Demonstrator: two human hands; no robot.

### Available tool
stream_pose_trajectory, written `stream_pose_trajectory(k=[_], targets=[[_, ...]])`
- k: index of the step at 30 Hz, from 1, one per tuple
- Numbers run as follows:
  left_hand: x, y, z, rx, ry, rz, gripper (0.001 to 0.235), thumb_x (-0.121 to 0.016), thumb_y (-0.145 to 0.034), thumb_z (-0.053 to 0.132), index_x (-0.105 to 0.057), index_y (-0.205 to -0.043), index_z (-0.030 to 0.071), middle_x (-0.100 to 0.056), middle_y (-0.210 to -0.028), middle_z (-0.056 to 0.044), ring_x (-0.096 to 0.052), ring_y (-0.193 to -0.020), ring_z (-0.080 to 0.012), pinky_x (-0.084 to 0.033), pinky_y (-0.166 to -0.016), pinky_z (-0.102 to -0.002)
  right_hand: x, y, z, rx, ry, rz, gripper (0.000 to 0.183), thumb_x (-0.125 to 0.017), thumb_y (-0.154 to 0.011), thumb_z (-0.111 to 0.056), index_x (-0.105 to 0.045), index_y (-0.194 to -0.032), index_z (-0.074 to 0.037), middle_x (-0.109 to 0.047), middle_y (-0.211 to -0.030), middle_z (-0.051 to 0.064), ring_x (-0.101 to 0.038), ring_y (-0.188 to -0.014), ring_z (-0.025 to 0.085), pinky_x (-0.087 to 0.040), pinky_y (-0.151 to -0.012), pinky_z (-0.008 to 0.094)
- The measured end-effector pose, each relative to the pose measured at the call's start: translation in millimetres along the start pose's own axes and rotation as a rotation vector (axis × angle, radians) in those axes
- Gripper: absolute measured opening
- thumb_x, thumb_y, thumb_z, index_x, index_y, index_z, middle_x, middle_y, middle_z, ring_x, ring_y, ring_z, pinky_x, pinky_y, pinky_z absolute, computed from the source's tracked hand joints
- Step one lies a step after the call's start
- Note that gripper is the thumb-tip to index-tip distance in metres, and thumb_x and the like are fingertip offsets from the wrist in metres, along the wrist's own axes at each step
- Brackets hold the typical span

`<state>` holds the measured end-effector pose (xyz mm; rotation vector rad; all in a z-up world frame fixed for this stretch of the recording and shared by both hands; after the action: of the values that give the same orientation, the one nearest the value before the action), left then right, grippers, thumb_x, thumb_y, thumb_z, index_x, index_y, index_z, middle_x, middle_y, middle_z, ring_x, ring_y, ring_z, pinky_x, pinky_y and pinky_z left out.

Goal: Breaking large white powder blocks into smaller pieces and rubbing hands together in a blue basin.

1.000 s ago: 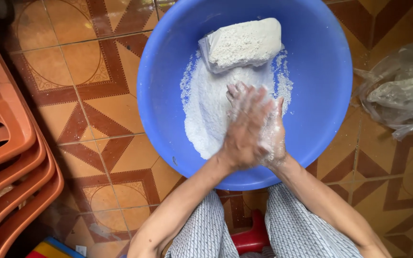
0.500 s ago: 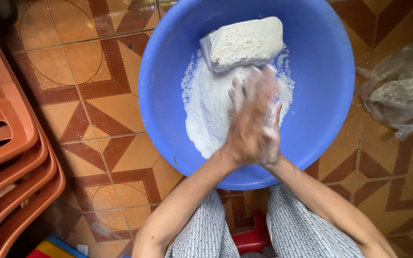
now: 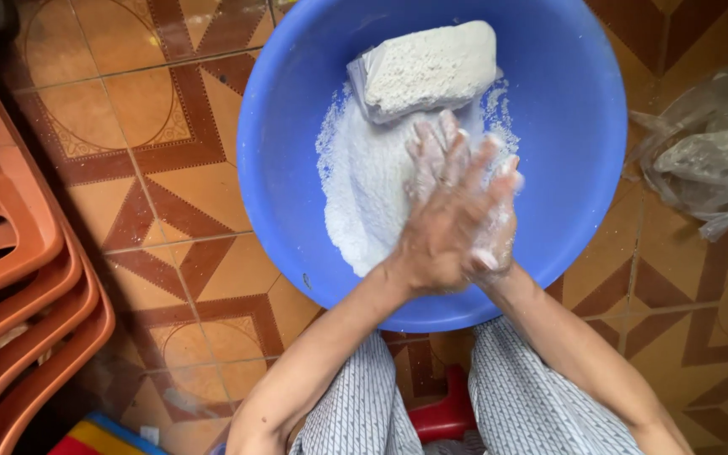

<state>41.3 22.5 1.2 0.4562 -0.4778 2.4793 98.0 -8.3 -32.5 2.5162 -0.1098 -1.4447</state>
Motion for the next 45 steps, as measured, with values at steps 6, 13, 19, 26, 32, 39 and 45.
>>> stream_pose_trajectory(k=[6, 13, 19, 26, 32, 39, 45], targets=[[6.2, -9.9, -21.1, 0.011, 0.072, 0.107, 0.067, -0.007, -0.106, 0.074, -0.019, -0.164, 0.043, -0.008, -0.171, 0.003, 0.0, -0.16, -0.0215, 0.012, -0.13, -0.055, 39.0, 8.7, 34.7, -0.255, -0.02, 0.269, 0.09, -0.019, -0.107, -0.072, -0.014, -0.171, -0.009, -0.015, -0.167, 0.028, -0.023, -0.154, 0.038, -0.025, -0.117, 0.051], [10.3, 5.1, -9.1, 0.1, 0.097, 0.167, 0.068, -0.007, -0.11, 0.068, -0.005, -0.167, 0.032, 0.002, -0.173, 0.0, 0.004, -0.162, -0.0214, 0.002, -0.134, -0.051, -31.6, -5.4, 6.2, 0.034, 0.44, -0.017, 0.089, -0.005, -0.103, -0.073, 0.004, -0.168, -0.013, 0.002, -0.179, 0.009, -0.002, -0.166, 0.025, -0.004, -0.137, 0.042], [24.6, -11.1, -28.6, 0.212, 0.265, 0.342, 0.073, -0.015, -0.113, 0.067, -0.002, -0.168, 0.02, 0.001, -0.175, -0.004, 0.002, -0.162, -0.023, -0.006, -0.137, -0.042, -44.8, -10.4, -14.4, 0.164, 0.708, -0.163, 0.097, 0.0, -0.1, -0.079, 0.004, -0.17, -0.011, 0.008, -0.178, 0.008, 0.007, -0.165, 0.024, 0.0, -0.14, 0.043], [35.6, -12.3, -21.7, 0.195, 0.354, 0.498, 0.073, -0.018, -0.114, 0.065, -0.011, -0.166, 0.014, -0.01, -0.171, -0.005, -0.008, -0.16, -0.0206, -0.008, -0.137, -0.038, -51.5, 0.5, -1.4, -0.016, 0.673, -0.194, 0.106, -0.006, -0.095, -0.086, 0.009, -0.167, -0.01, 0.012, -0.179, 0.01, 0.008, -0.169, 0.028, 0.002, -0.14, 0.046], [13.6, -1.3, -31.2, 0.245, 0.224, 0.459, 0.071, -0.014, -0.115, 0.062, -0.015, -0.165, 0.011, -0.016, -0.172, -0.011, -0.014, -0.161, -0.0241, -0.014, -0.137, -0.042, -39.3, -12.9, -25.1, 0.12, 0.312, -0.126, 0.105, -0.017, -0.096, -0.083, 0.005, -0.17, -0.011, 0.009, -0.176, 0.011, 0.008, -0.165, 0.026, -0.002, -0.137, 0.045], [95.2, -38.9, -75.7, 0.252, -0.04, 0.667, 0.046, -0.03, -0.119, 0.044, -0.051, -0.139, 0.008, -0.041, -0.155, -0.016, -0.061, -0.125, -0.0218, -0.05, -0.112, -0.036, -18.9, 11.7, 1.4, -0.034, 0.893, -0.233, 0.09, -0.012, -0.106, -0.073, -0.011, -0.164, -0.004, -0.007, -0.176, 0.019, -0.003, -0.166, 0.03, -0.006, -0.136, 0.046], [122.3, -28.7, -174.0, 0.769, -0.217, 0.298, 0.042, -0.051, -0.112, 0.034, -0.071, -0.098, 0.0, -0.073, -0.104, -0.015, -0.07, -0.094, -0.0229, -0.055, -0.089, -0.037, 96.6, -24.0, -63.0, -0.111, 1.35, 0.504, 0.04, -0.044, -0.108, -0.034, -0.069, -0.106, -0.003, -0.073, -0.106, 0.016, -0.068, -0.097, 0.028, -0.055, -0.09, 0.043]])
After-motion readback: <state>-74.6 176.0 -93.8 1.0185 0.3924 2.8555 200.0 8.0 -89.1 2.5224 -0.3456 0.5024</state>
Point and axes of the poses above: each hand's wrist, its own y-axis away from the middle knuckle, its own x-axis out of the back of the hand, z = x × y, the point moved 6 cm from there along -y, towards the middle knuckle
